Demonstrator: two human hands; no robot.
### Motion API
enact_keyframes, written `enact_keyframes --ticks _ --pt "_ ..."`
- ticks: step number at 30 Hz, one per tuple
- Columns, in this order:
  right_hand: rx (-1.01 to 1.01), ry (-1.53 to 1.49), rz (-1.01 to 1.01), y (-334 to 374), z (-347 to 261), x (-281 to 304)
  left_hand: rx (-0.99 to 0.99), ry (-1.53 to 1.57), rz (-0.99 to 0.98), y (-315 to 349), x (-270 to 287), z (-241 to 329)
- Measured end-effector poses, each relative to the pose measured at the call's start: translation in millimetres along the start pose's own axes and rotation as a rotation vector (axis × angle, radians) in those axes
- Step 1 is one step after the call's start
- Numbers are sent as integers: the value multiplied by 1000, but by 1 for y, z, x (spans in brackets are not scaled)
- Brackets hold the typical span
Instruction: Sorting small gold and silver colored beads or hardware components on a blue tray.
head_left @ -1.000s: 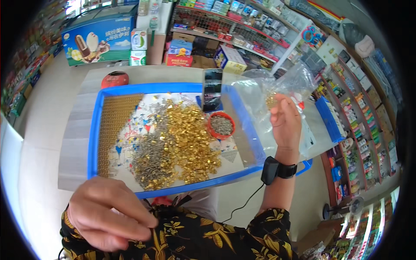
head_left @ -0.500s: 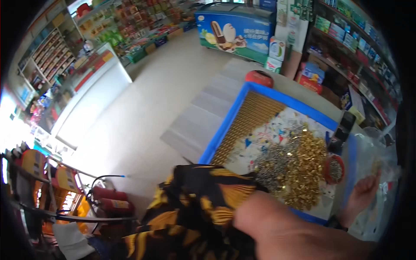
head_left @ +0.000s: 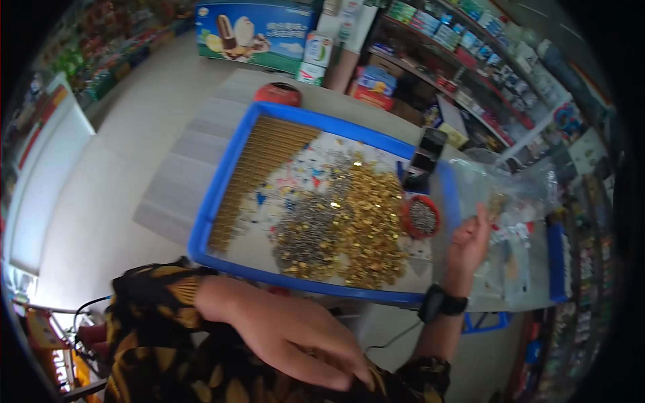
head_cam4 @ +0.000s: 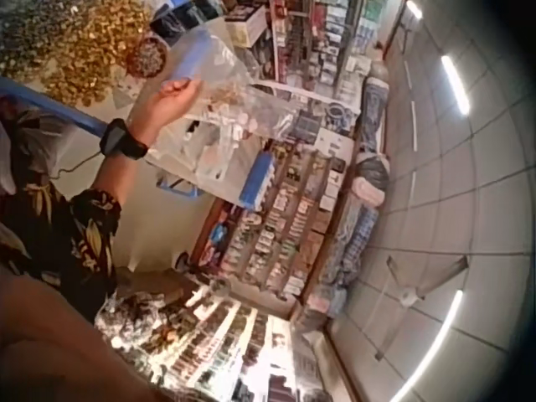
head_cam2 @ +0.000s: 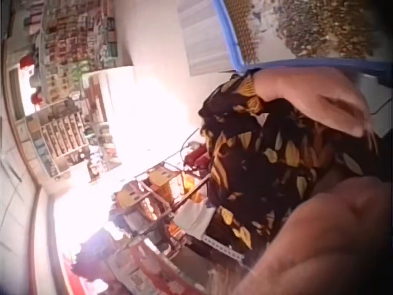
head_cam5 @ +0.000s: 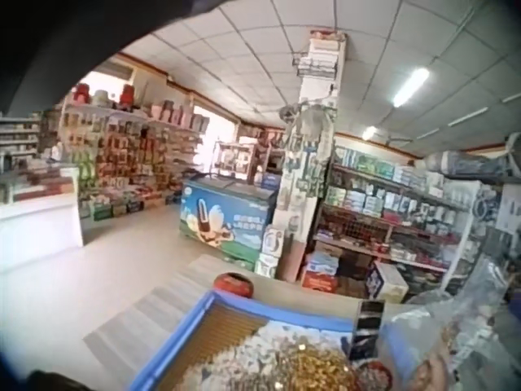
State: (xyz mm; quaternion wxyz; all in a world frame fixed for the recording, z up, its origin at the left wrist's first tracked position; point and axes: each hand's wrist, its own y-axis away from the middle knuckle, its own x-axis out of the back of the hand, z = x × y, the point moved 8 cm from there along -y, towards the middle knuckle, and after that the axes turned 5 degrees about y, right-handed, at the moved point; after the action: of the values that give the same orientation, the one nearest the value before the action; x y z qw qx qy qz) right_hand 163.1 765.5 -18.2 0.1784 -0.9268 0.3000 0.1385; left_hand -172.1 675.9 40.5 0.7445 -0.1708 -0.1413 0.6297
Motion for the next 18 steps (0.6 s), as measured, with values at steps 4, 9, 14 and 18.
enact_keyframes --ticks 4,9,14,18 --pt "-52 185 37 2 8 -6 153 -86 188 31 35 -1" --pt "-62 703 -204 -8 17 -9 243 -240 456 61 67 6" --pt "66 1170 -497 -10 35 -24 246 -443 639 94 73 7" --pt "-50 1188 -731 -10 53 -29 276 -423 887 125 80 -14"
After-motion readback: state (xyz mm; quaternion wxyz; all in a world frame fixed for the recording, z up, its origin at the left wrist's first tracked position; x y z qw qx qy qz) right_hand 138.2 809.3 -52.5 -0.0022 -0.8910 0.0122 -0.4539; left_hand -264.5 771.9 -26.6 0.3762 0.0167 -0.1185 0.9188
